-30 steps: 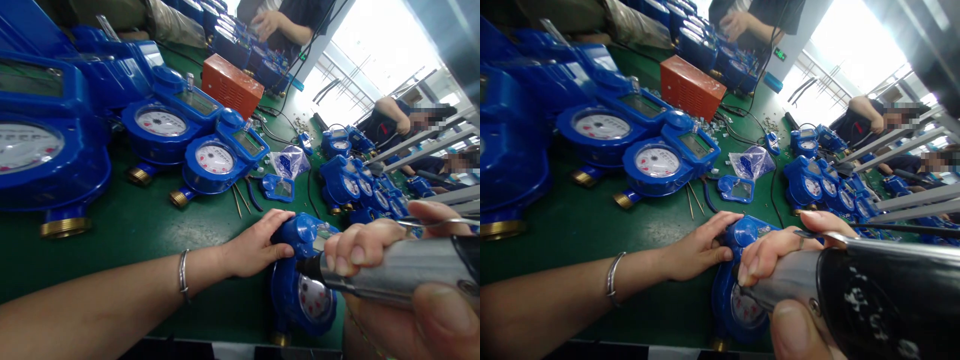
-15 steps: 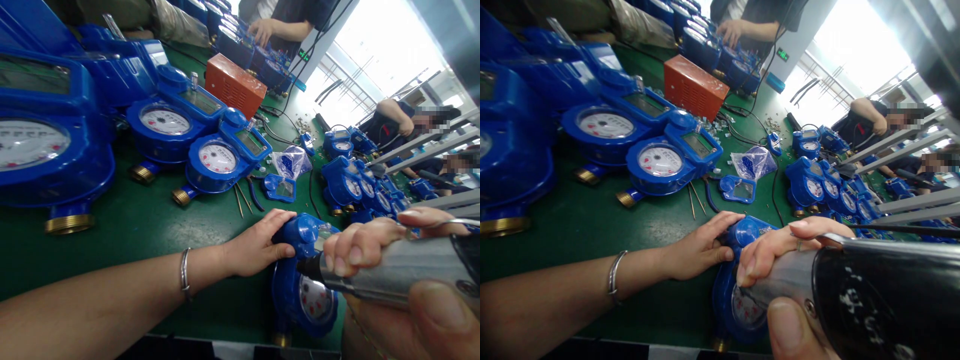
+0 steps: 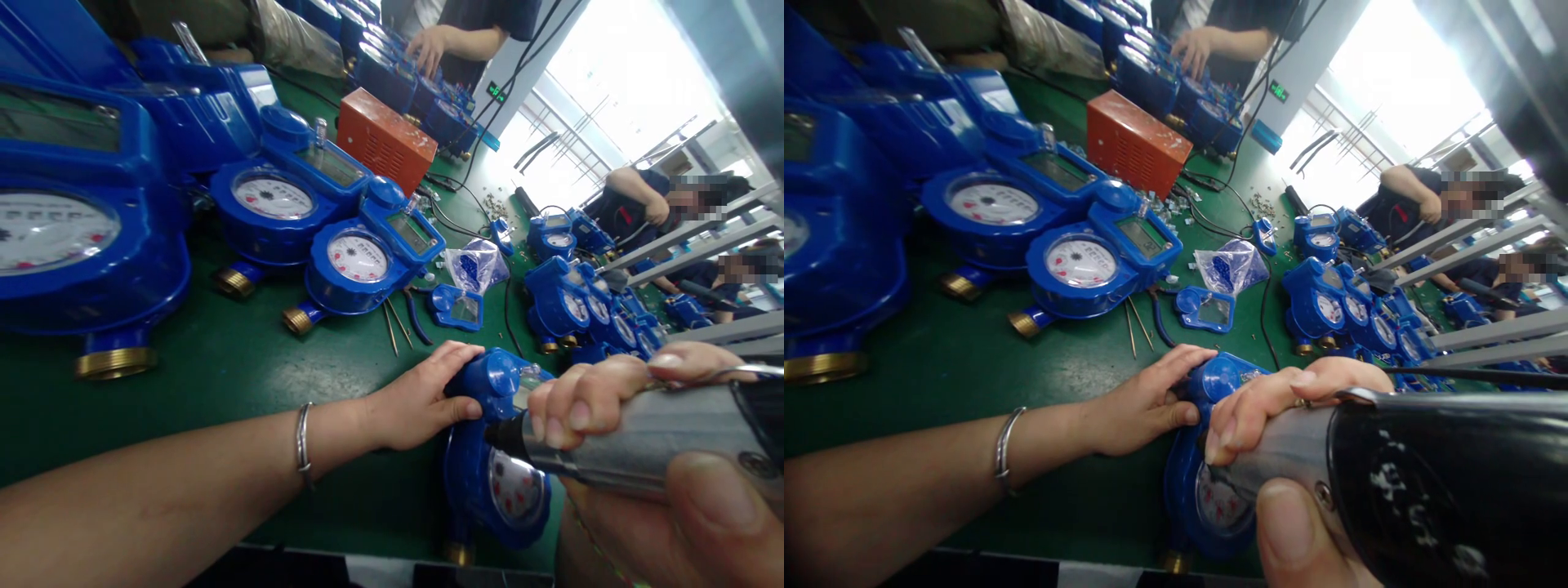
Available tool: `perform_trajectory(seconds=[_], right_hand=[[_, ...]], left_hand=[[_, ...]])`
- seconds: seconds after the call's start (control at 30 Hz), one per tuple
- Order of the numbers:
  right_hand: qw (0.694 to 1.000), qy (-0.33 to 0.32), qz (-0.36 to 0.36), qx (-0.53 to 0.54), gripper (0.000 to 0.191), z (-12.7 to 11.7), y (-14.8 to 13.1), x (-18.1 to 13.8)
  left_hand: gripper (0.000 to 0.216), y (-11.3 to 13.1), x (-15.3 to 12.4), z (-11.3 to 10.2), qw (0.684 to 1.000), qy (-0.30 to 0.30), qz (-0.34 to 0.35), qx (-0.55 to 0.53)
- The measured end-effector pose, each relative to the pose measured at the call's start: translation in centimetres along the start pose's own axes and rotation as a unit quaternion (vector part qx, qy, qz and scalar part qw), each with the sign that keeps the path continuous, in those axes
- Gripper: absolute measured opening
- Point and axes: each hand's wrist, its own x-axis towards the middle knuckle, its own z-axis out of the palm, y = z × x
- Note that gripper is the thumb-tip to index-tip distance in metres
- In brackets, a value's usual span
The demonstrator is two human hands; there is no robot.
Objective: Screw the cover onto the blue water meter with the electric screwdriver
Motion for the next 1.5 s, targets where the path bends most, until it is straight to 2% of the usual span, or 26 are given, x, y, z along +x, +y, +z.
perform_trajectory(seconds=[0.17, 0.37, 0.53, 0.67, 0.83, 1.03, 1.17, 1.3, 1.4, 1.5], right_hand=[[0.999, 0.024, -0.018, 0.029, 0.015, 0.1, 0.3, -0.1], [0.998, -0.022, 0.006, 0.061, 0.013, -0.7, 0.5, 0.0], [0.995, -0.071, 0.058, 0.036, 0.016, -1.3, -0.2, 0.4], [0.996, -0.07, 0.035, 0.049, 0.012, -1.3, 0.0, 0.2], [0.998, -0.035, 0.003, 0.051, 0.014, -1.0, 0.7, -0.2], [0.997, -0.048, -0.003, 0.055, 0.014, -0.9, 0.0, 0.0], [0.997, -0.053, 0.004, 0.054, 0.033, -1.4, 0.4, 0.0], [0.997, -0.013, -0.033, 0.069, 0.037, -2.0, 1.2, -0.3], [0.997, 0.003, -0.05, 0.06, 0.042, -2.5, 0.4, -0.3], [0.998, 0.035, -0.038, 0.035, 0.031, -3.1, -1.5, -0.1]], left_hand=[[0.058, -0.1, 0.1, -0.1, 1.0, -0.001, 0.01, 0.006], [0.058, -0.1, 0.0, 0.0, 1.0, 0.003, 0.003, 0.003], [0.059, 0.0, 0.0, -0.1, 1.0, -0.001, -0.005, 0.001], [0.059, 0.0, 0.1, -0.1, 1.0, -0.004, -0.006, 0.003], [0.058, 0.1, 0.1, -0.1, 1.0, 0.0, -0.005, 0.002], [0.058, 0.0, 0.1, -0.1, 1.0, 0.004, 0.005, 0.016], [0.059, -0.1, 0.1, -0.1, 1.0, 0.002, 0.011, 0.024], [0.058, -0.2, 0.1, 0.0, 0.999, -0.002, 0.015, 0.028], [0.057, -0.2, 0.2, -0.1, 1.0, -0.006, 0.005, 0.026], [0.058, 0.1, 0.4, -0.4, 0.999, -0.016, -0.015, 0.024]])
